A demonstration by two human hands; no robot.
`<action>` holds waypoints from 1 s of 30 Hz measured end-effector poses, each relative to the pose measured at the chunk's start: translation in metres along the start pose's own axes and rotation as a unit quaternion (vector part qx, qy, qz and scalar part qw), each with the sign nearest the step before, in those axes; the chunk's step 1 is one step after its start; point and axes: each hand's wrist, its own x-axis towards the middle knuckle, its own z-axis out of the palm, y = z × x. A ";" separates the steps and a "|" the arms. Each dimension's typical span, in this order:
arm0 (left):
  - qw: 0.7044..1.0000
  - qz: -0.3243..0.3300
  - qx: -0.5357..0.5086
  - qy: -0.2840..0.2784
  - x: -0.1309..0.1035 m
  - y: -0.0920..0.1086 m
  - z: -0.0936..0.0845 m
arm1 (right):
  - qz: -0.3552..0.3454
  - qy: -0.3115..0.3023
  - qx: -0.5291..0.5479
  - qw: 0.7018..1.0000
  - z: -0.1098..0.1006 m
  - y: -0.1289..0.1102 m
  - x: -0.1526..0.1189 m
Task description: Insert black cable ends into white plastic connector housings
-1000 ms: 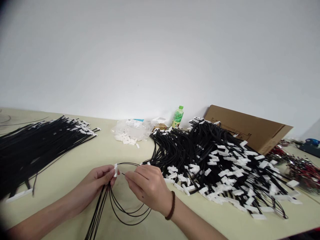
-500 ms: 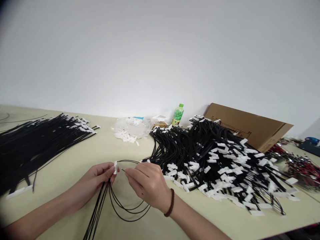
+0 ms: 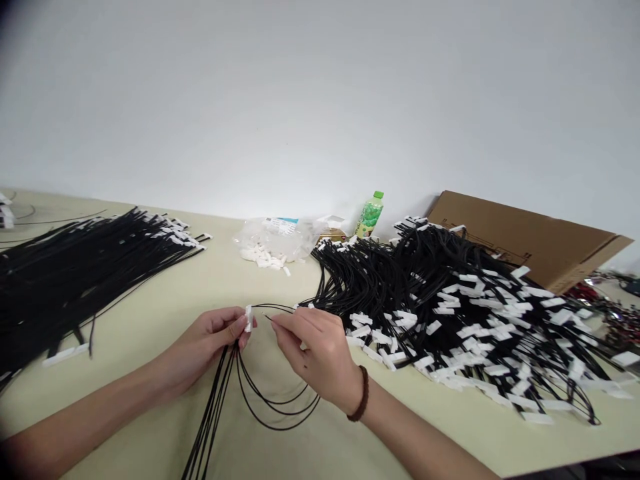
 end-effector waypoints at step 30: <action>1.000 -0.002 0.003 -0.004 -0.001 0.001 0.000 | 0.062 0.005 0.042 0.997 -0.001 -0.001 0.006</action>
